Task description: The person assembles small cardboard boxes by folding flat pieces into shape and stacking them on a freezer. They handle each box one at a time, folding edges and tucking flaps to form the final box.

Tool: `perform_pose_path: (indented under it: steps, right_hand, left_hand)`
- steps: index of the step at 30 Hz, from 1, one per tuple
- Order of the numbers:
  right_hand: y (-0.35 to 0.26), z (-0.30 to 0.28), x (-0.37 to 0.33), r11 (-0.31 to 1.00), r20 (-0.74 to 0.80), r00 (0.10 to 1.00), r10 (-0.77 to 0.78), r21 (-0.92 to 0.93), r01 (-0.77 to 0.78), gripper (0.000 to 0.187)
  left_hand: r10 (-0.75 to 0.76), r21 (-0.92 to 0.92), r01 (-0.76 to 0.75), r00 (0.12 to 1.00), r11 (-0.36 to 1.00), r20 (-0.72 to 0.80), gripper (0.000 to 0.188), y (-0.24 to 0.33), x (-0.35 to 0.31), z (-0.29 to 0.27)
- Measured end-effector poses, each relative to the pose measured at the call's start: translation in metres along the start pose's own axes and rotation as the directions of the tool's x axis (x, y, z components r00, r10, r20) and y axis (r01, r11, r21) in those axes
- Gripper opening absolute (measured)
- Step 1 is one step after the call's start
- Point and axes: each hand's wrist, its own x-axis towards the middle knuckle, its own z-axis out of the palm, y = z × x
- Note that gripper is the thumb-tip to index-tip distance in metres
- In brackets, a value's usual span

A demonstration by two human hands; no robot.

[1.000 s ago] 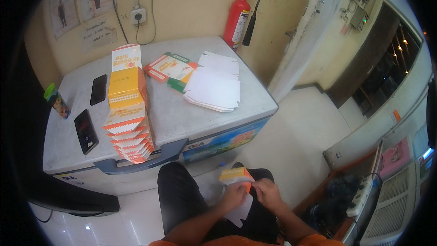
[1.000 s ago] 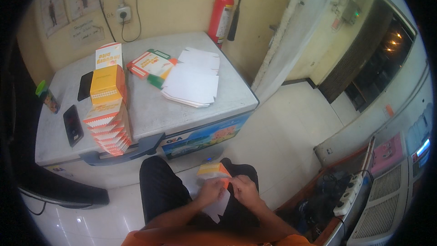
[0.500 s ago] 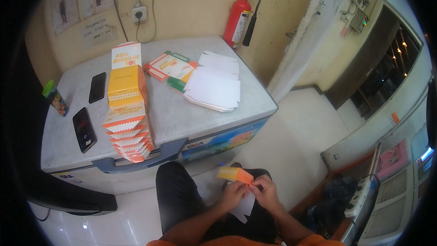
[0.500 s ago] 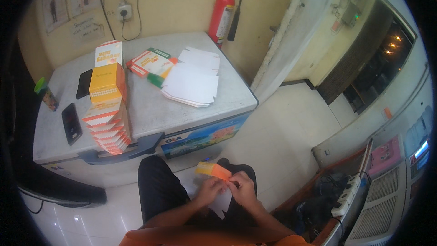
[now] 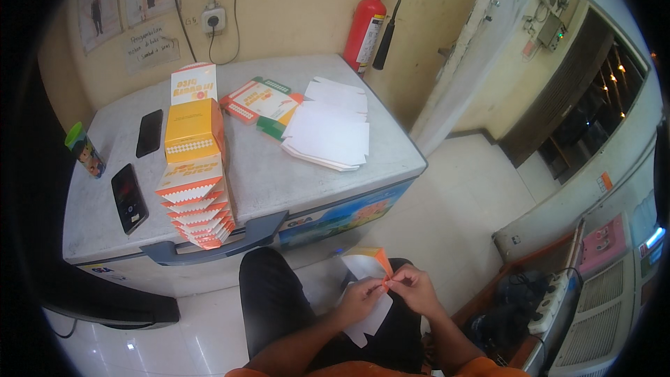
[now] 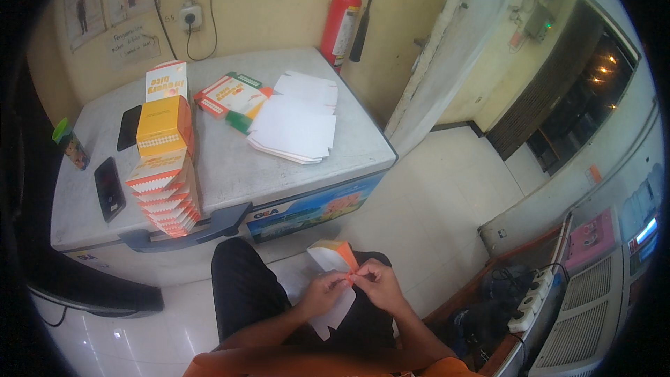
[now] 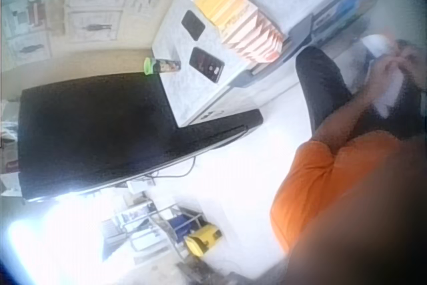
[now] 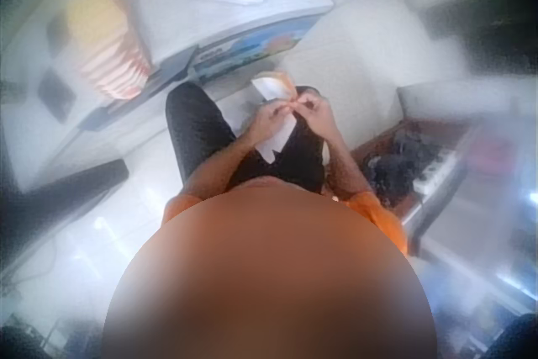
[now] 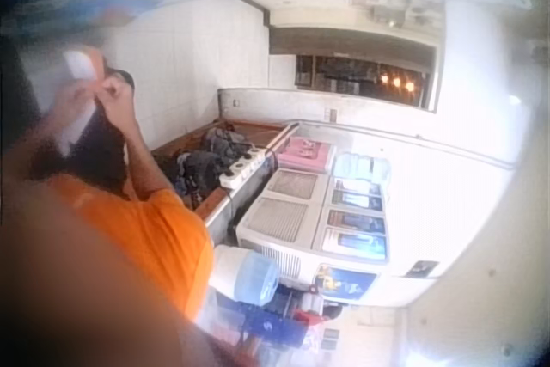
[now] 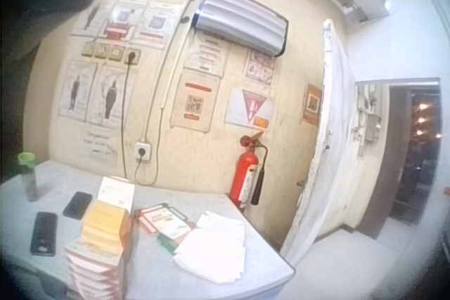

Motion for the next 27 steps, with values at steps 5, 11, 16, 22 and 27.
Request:
perform_pose_path:
  steps: [5, 11, 16, 22, 27]
  right_hand:
    - [-0.005, -0.004, -0.004, 0.987, 0.044, 0.999, -0.032, -0.158, 0.039, 0.008]
    - [-0.008, -0.012, -0.004, 0.996, 0.103, 0.995, 0.011, -0.090, -0.002, 0.006]
    - [-0.007, 0.003, -0.012, 0.995, 0.018, 0.995, -0.094, -0.027, 0.094, 0.010]
    - [-0.003, 0.001, -0.012, 0.928, 0.142, 0.966, -0.216, -0.279, 0.248, 0.020]
    - [0.047, -0.050, 0.013, 0.992, -0.264, 0.964, -0.018, -0.122, -0.015, 0.016]
  left_hand:
    - [0.017, -0.021, -0.017, 1.000, 1.000, -0.008, 0.021, -0.006, -0.001, 0.002]
    - [0.036, 0.027, -0.036, 0.999, 0.999, 0.003, 0.019, -0.016, -0.002, 0.005]
    - [-0.035, -0.290, 0.010, 0.996, 0.957, -0.082, 0.030, -0.021, -0.001, 0.006]
    - [0.080, -0.257, -0.126, 0.980, 0.958, -0.183, 0.029, -0.016, 0.004, 0.007]
    - [0.025, 0.229, 0.006, 0.991, 0.973, -0.132, 0.018, -0.013, 0.001, 0.003]
